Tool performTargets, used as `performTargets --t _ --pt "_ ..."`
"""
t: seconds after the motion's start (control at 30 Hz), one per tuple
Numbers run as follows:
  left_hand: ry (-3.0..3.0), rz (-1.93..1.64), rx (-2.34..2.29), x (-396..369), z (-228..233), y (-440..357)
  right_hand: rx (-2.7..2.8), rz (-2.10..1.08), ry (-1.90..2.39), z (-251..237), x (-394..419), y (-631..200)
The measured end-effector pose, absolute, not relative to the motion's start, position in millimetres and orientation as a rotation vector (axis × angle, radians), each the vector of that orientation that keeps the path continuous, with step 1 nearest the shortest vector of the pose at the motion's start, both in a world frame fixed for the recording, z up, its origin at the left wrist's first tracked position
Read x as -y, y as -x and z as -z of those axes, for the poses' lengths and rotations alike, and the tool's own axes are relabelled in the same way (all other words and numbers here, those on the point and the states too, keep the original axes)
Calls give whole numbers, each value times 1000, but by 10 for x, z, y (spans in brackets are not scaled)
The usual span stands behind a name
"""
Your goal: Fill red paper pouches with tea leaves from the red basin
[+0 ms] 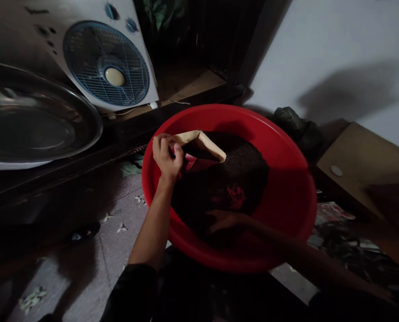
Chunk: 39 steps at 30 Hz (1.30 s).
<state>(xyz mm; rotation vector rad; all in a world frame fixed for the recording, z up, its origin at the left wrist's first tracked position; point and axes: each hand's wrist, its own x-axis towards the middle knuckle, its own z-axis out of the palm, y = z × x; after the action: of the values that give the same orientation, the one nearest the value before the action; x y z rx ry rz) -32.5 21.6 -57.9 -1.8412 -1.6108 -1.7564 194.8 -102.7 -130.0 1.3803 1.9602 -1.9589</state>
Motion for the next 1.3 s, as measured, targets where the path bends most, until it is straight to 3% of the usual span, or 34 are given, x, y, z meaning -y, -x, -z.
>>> performTargets --t 0.17,0.3,0.37,0.47,0.77,0.93,1.0,1.1,1.3 --pt "1846 1736 1601 -188 573 316 -1950 2660 -2017 1143 910 -1735" --pt "1882 1790 1504 -183 576 310 -2199 3079 -2285 664 671 -1592" --pt "1926 1791 1489 -183 585 302 -2438 2918 -2542 387 485 -1542" --pt "2003 1711 1519 -184 608 283 -2798 2418 -2900 103 172 -1458" --pt "1923 1689 1490 -187 616 299 -3640 1409 -2063 11 -209 -1359" --pt "1835 1677 1490 -188 580 314 -3356 813 -2400 58 -107 -1711" --pt "1811 1700 1523 -195 567 310 -2987 982 -2449 148 -64 -1869" --pt "1838 1757 1473 -190 556 286 -2487 1543 -2307 303 7 -1967" --pt "2080 2041 1250 -127 525 265 -2069 2437 -2429 256 293 -1659"
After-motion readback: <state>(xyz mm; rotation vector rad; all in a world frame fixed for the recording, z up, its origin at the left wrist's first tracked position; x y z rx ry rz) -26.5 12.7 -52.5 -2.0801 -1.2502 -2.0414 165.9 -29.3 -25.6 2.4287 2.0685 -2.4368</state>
